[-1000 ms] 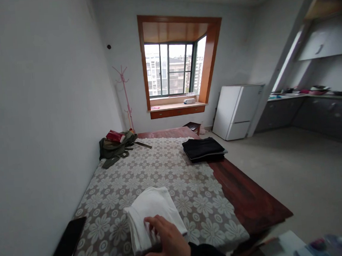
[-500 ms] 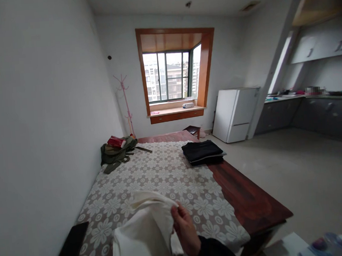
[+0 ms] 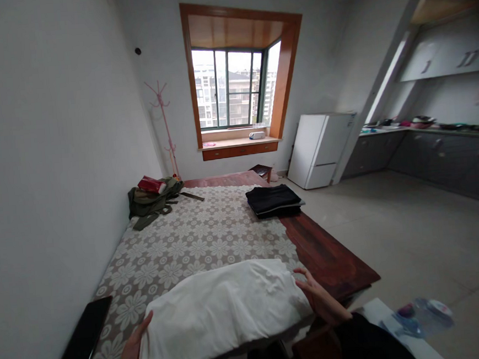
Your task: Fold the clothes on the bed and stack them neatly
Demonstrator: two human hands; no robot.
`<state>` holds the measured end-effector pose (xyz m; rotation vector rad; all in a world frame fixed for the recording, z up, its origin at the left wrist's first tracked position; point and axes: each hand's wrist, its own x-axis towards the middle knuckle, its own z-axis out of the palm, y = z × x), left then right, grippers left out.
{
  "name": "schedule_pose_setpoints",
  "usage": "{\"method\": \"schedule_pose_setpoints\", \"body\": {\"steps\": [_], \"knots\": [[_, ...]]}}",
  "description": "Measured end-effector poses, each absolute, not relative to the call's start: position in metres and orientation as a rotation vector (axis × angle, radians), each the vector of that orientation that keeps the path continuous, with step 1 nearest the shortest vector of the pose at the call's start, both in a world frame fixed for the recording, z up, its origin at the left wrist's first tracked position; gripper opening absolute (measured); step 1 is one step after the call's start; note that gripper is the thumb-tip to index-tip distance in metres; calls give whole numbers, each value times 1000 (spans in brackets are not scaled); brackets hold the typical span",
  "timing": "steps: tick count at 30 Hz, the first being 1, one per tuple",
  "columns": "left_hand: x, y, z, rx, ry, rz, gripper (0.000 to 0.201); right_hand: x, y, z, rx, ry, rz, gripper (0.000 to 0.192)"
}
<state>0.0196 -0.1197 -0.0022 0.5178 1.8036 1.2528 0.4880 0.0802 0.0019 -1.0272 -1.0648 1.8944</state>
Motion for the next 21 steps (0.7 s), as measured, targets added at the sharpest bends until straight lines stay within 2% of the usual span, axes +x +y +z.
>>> {"method": "schedule_pose_setpoints", "body": {"steps": [2, 4, 9, 16, 19, 21], "knots": [[15, -110, -1, 593, 1868, 1247, 97, 480, 92, 7, -1042, -1237, 1851, 70], [12, -100, -3, 768, 2040, 1231, 101, 474, 99, 8, -1022, -1402, 1807, 81], [5, -87, 13, 1256, 2198, 1080, 89, 469, 114, 25, -982, -1631, 1689, 72], [-19, -76, 113, 1366, 2084, 1262, 63, 458, 142, 97, -759, -1651, 1581, 76], [-36, -63, 128, 1359, 2120, 1285, 66, 447, 158, 95, -750, -1616, 1515, 83], [-46, -52, 115, 1343, 2132, 1210, 68, 438, 170, 74, -815, -1671, 1450, 83]]}}
